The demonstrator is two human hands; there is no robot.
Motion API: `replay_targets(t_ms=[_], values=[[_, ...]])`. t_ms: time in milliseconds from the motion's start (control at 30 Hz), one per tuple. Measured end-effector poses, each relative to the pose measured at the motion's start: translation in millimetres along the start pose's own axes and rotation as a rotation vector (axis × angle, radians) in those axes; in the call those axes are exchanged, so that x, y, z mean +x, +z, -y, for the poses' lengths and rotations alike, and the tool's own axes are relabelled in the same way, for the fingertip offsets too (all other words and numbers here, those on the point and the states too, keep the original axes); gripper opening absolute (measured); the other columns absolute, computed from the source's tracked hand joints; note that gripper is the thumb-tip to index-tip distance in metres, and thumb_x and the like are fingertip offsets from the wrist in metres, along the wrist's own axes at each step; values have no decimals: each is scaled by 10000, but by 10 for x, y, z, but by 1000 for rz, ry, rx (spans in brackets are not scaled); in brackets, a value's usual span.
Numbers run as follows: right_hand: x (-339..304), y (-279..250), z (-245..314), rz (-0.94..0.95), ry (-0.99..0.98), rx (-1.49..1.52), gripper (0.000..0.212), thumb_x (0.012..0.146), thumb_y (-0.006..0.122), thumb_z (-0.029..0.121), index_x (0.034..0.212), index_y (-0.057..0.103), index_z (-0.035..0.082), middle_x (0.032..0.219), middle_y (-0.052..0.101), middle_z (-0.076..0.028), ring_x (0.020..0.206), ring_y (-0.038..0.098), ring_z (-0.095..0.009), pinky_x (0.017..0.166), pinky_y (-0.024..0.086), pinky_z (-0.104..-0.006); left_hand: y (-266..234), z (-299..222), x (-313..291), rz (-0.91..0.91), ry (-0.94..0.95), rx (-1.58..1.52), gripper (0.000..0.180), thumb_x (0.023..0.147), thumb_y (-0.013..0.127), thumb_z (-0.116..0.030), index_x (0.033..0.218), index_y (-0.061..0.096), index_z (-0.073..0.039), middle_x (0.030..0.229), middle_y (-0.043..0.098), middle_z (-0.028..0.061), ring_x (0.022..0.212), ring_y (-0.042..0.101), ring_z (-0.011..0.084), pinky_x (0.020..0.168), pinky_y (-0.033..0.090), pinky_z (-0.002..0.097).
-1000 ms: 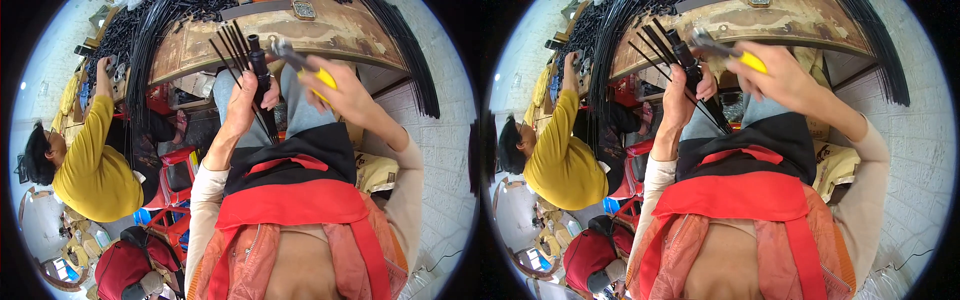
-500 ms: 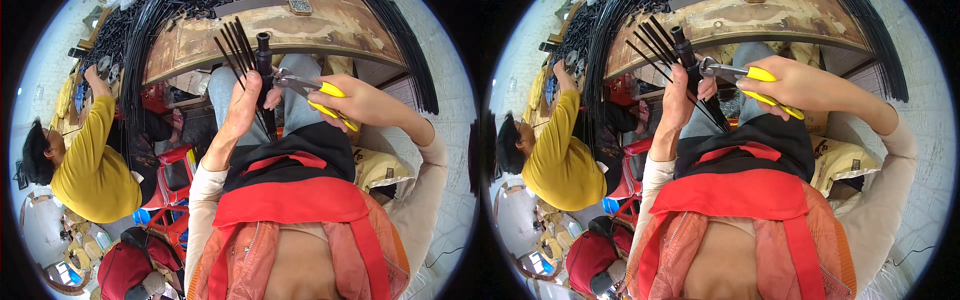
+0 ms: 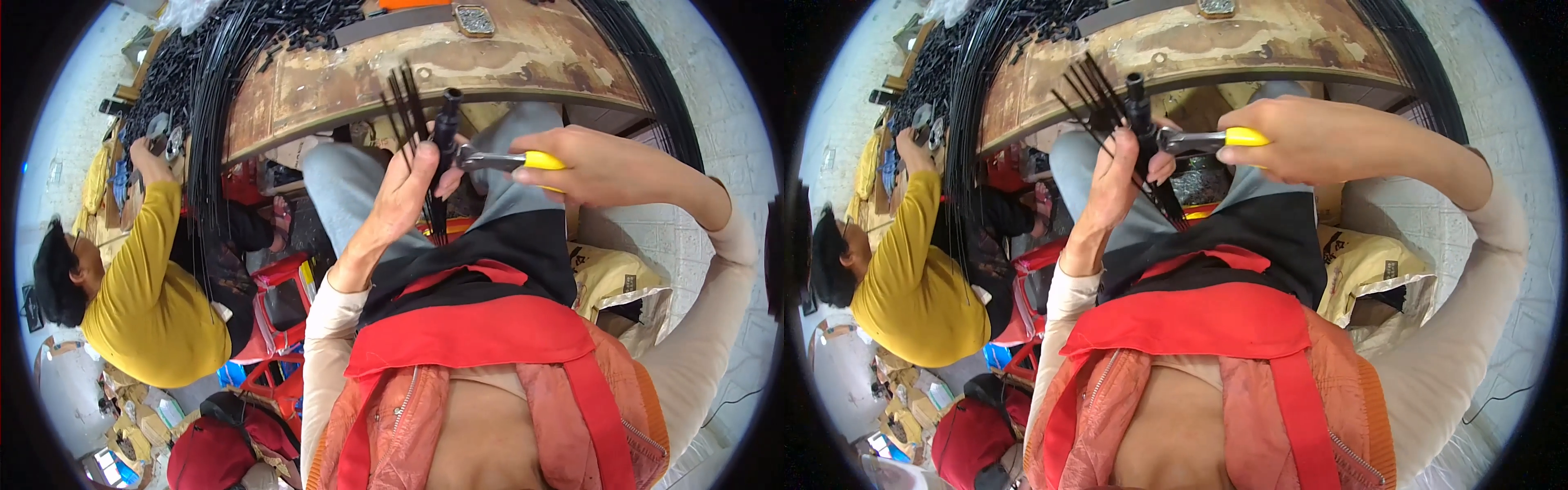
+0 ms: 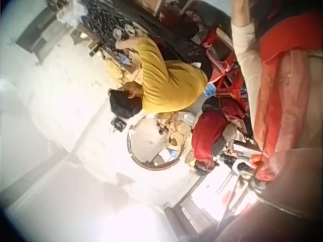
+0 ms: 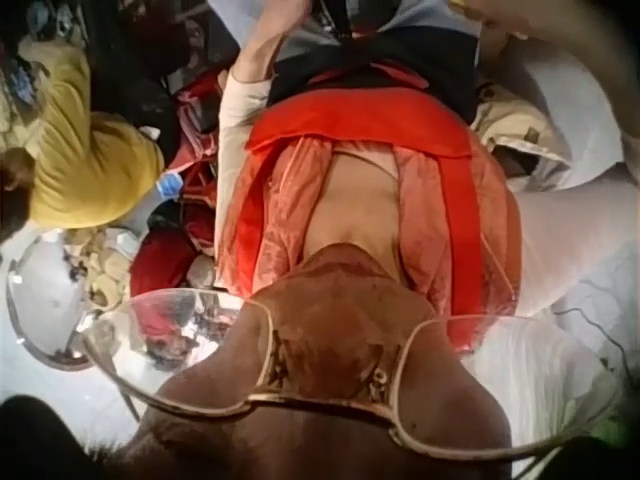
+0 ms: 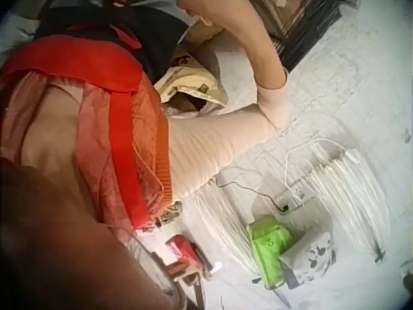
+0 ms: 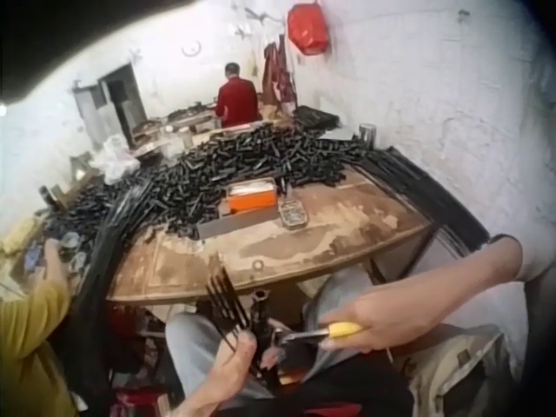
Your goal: Assembling and cutting wire harnesses at a production workstation.
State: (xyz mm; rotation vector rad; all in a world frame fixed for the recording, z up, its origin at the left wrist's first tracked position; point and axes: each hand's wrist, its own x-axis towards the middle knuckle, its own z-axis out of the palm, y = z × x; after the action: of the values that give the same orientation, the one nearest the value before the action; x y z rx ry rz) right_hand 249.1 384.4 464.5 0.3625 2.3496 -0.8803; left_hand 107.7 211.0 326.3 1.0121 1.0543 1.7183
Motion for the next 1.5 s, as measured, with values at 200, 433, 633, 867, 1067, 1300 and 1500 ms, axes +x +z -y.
replay_targets(t_ms=[200, 433, 633, 867, 1067, 1300, 1500], values=[[615, 158, -398, -341, -336, -12, 392, 964, 555, 367, 1170, 535, 34, 817, 624, -190, 760, 631, -323, 696, 487, -412, -265, 120, 197, -155, 19, -86, 557, 1027, 372, -487, 1141, 529, 35, 699, 467, 0, 593, 413, 91, 556, 360, 246], [1545, -139, -1796, -986, -216, -677, 440, 835, 681, 416, 1049, 549, 55, 887, 600, -166, 935, 598, -346, 752, 498, -448, -878, -690, 160, -896, 324, 46, 537, 1022, 367, -512, 1171, 539, -25, 794, 453, -1, 697, 444, 111, 628, 402, 267], [1128, 987, -689, -290, -962, 226, 263, 872, 622, 248, 1028, 696, 49, 948, 679, -94, 939, 642, -242, 795, 516, -343, -1168, -983, -376, -728, 686, -129, 539, 1019, 391, -464, 1207, 452, 38, 816, 398, 53, 735, 392, 172, 742, 382, 305], [393, 709, -1000, -880, -816, 1326, 357, 726, 623, -138, 1019, 477, 7, 1032, 607, -200, 659, 677, -254, 507, 570, -330, -1055, 335, -229, -788, 241, -1024, 559, 1039, 265, -420, 1118, 478, 92, 967, 559, 180, 937, 540, 319, 943, 465, 457], [-227, 411, -1113, -1060, -941, 1184, 296, 734, 659, -138, 944, 516, 13, 979, 573, -137, 647, 606, -134, 450, 478, -244, -491, 1133, 28, -622, -263, -1144, 637, 1010, 354, -485, 1257, 508, 81, 1250, 576, 227, 1186, 536, 358, 1081, 399, 481], [578, 813, -628, -580, -571, 955, 225, 801, 747, 16, 959, 591, 46, 728, 604, 9, 638, 574, -62, 574, 465, -221, 230, 423, 124, -373, -6, 335, 276, 1015, 482, -195, 1174, 594, 2, 1002, 637, 76, 912, 593, 127, 846, 457, 255], [949, 692, -627, -482, -630, 1019, 176, 816, 719, 5, 938, 597, 40, 850, 634, -23, 743, 595, -79, 683, 492, -225, 203, 187, 72, -321, 10, 145, 310, 977, 594, -165, 1231, 614, 11, 1104, 666, 65, 1021, 599, 114, 910, 463, 255]])
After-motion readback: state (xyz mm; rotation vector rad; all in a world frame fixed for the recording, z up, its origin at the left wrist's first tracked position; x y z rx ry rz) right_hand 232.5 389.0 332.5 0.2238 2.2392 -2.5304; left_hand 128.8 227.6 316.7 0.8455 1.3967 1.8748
